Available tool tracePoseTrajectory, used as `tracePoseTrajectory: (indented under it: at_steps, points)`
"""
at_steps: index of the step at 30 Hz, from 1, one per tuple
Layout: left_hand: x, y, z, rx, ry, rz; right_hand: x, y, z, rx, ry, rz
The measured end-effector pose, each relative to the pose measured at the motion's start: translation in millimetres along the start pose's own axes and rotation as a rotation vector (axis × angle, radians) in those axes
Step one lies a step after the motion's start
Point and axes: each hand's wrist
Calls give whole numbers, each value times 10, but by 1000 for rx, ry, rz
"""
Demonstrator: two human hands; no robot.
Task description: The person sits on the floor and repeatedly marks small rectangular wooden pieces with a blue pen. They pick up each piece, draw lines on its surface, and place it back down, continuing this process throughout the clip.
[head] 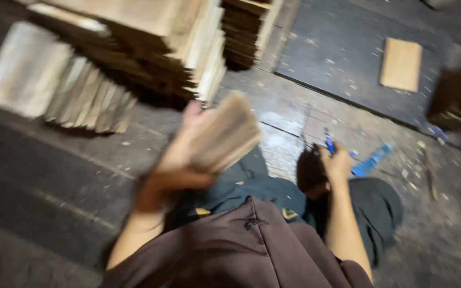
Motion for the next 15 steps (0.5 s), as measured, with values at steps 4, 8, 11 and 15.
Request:
tracePoseTrajectory:
  at_steps: [4, 8, 11, 15]
  points:
    - [-872, 881, 803, 611, -200, 152, -26, 10, -131, -57, -11, 1]
    - [-1197, 1623, 1226, 924, -89, 476, -97, -50, -135, 12, -7, -26]
    - [-1084, 2154, 1326, 877, -96, 435, -80, -73, -80, -14, -1, -4]
    - [-537, 2485, 1289, 998, 286, 506, -74, -71, -86, 21, 48, 17]
Point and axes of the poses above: each hand's wrist, its own x-axis towards the middle knuckle, its own y-axis out of the back of the hand, z = x × y, and after that the axes turned 4 degrees about -z, right-handed
